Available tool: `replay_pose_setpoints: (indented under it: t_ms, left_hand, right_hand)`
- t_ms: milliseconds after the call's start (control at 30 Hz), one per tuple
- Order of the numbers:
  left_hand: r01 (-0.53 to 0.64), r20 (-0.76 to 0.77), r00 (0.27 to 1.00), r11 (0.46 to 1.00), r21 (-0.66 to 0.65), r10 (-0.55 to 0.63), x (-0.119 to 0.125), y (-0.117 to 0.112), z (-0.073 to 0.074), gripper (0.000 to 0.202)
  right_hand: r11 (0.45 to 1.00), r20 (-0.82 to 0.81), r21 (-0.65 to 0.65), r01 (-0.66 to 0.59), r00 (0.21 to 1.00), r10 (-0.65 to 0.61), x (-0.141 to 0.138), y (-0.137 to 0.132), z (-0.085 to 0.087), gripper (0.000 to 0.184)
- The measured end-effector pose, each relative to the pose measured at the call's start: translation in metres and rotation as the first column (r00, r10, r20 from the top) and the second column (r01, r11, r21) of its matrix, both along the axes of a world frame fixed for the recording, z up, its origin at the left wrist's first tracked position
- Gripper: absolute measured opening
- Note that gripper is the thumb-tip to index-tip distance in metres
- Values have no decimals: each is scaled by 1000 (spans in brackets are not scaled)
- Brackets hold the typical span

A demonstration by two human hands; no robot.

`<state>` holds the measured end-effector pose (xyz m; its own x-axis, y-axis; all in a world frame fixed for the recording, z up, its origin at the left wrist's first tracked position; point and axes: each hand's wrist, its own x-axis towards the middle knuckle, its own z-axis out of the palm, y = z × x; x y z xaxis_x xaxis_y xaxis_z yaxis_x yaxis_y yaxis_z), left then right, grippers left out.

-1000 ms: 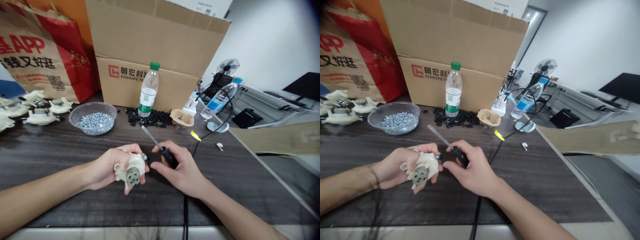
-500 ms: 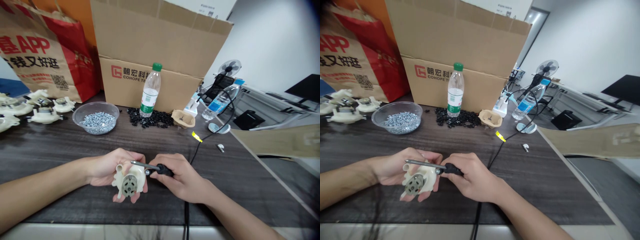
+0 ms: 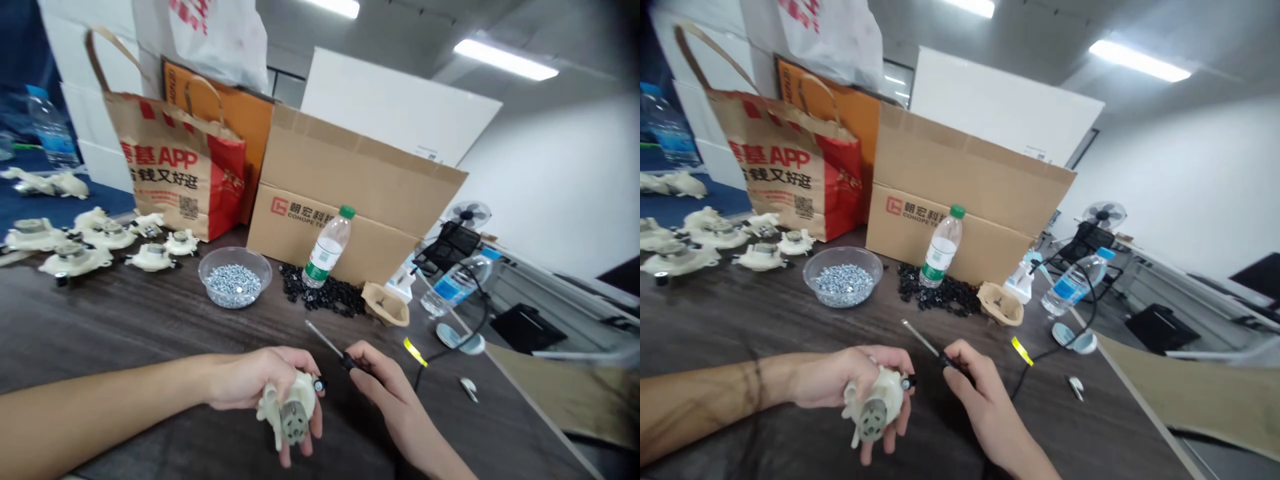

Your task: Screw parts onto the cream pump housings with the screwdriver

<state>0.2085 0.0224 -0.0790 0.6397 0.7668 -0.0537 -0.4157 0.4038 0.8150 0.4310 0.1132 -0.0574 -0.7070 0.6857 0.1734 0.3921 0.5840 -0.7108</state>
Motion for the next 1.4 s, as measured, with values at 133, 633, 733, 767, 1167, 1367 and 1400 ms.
replay_pose_setpoints:
  t_ms: [133,633,733,767,1167,1367,1400]
  left_hand:
    - [-85,-44,995,995,43,87,0,14,-9,44]
    - [-29,-121,992,996,90,39,-5,13,8,34]
    - [-32,-132,990,993,110,47,-7,11,11,33]
    - [-33,-134,990,992,119,49,-7,10,12,32]
    - [-143,-257,940,944,297,223,-8,8,-2,37]
    - [-209,-289,893,886,413,345,-7,1,7,33]
    - [-202,-300,890,885,419,345,-7,1,8,33]
  right_hand:
    - [991,144,116,68,986,-84,-4,19,-11,26]
    - [950,258,282,136,943,-211,-10,31,-31,5]
    - [954,259,273,127,945,-200,-10,30,-29,4]
    - [955,262,270,126,944,-199,-10,30,-28,4]
    - [959,287,260,113,939,-188,-11,17,-17,7]
    - [961,281,255,105,943,-177,-10,14,-14,6]
    - [961,281,256,103,943,-176,-10,14,-14,7]
